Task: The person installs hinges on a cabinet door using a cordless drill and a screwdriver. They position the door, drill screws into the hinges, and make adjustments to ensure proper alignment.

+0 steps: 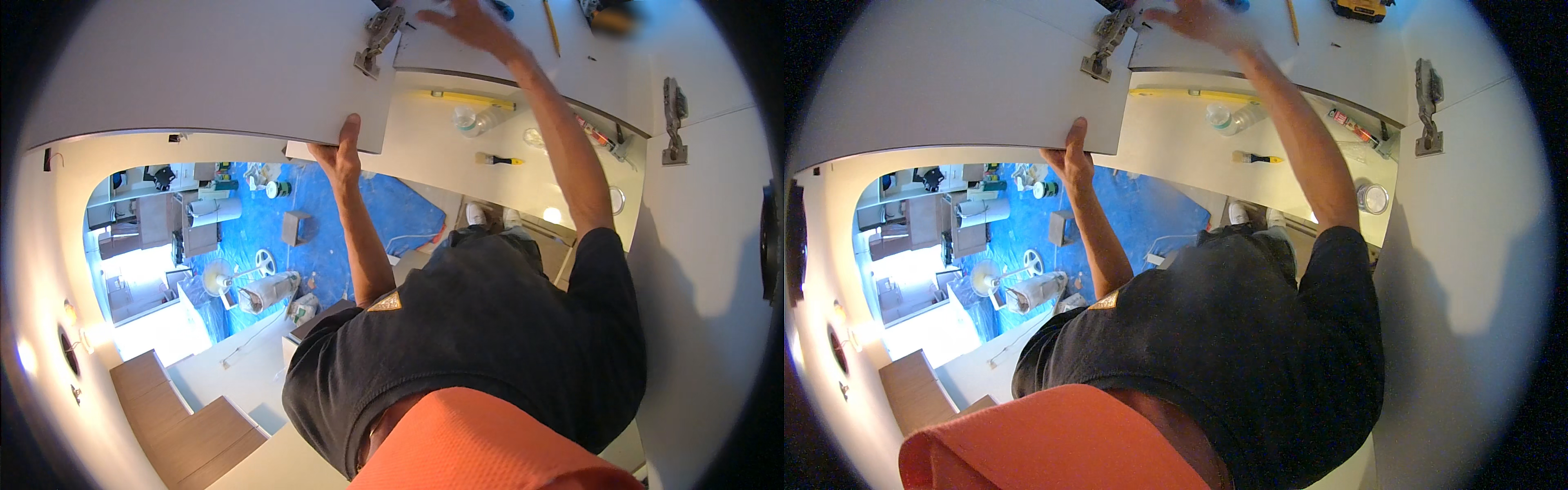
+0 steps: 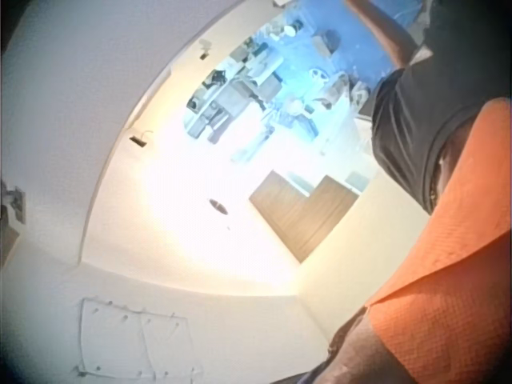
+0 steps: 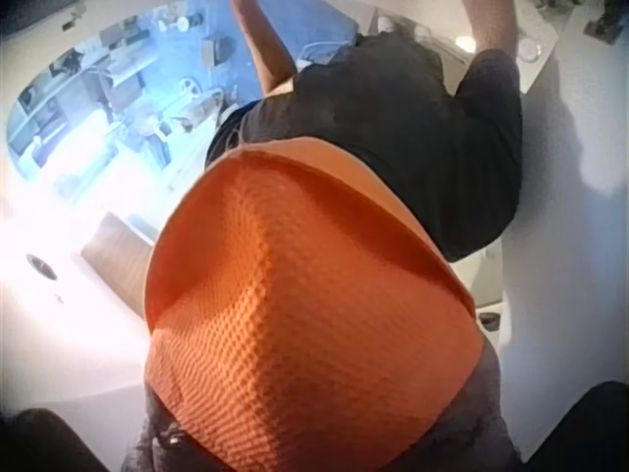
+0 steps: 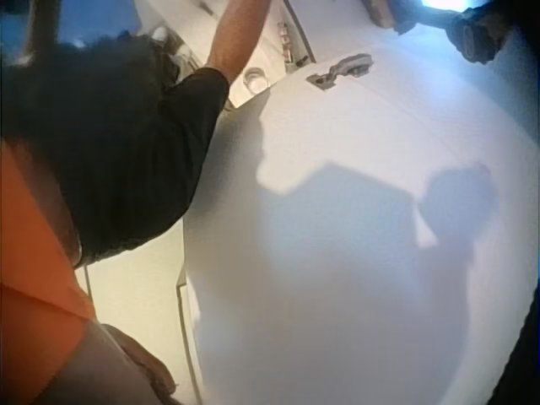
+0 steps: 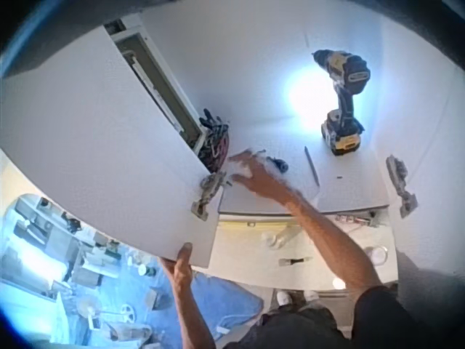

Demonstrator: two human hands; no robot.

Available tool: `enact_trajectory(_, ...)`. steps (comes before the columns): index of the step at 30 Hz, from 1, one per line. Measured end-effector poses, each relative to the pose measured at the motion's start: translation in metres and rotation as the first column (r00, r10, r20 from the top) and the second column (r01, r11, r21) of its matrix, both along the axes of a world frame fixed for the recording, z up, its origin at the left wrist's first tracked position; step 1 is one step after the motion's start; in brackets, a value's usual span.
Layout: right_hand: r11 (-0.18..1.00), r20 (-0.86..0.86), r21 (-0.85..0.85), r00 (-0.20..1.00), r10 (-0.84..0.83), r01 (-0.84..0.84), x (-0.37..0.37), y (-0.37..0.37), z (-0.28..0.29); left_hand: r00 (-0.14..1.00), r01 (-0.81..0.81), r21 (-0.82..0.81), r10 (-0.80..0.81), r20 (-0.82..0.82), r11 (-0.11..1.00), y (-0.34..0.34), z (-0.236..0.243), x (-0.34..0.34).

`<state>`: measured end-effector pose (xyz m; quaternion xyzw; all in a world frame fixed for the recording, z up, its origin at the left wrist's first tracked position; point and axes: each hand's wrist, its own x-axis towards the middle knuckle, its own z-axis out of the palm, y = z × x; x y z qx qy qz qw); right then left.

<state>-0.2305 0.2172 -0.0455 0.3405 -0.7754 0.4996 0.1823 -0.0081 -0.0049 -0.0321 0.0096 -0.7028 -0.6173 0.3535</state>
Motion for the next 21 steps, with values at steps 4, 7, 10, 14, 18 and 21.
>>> enact_trajectory(4, 0.838, 0.213, -0.470, 0.886, 0.413, -0.278, 0.011, -0.058, -0.020, 1.000, 0.014, 0.024, -0.013, -0.017, 1.000, 0.003, 0.002, 0.000)
enact_trajectory(7, 0.829, 0.297, -0.498, 0.848, 0.440, -0.255, 0.009, -0.067, -0.036, 0.999, 0.032, 0.091, -0.031, -0.020, 0.995, 0.003, 0.004, 0.002)
enact_trajectory(10, 0.800, 0.331, -0.532, 0.803, 0.496, -0.276, 0.007, -0.066, -0.037, 0.999, 0.049, 0.112, -0.046, -0.029, 0.992, 0.002, 0.005, 0.004)
enact_trajectory(14, 0.791, 0.306, -0.549, 0.816, 0.490, -0.269, 0.013, -0.062, -0.028, 0.997, 0.070, 0.117, -0.065, -0.043, 0.991, 0.003, 0.004, 0.004)
enact_trajectory(18, 0.822, 0.350, -0.520, 0.819, 0.455, -0.234, 0.019, -0.055, -0.024, 0.998, 0.046, 0.111, -0.041, -0.051, 0.993, 0.003, 0.001, 0.001)
enact_trajectory(21, 0.873, 0.369, -0.452, 0.852, 0.372, -0.185, 0.022, -0.056, -0.021, 0.995, 0.085, 0.109, -0.078, -0.067, 0.990, -0.003, 0.000, -0.002)
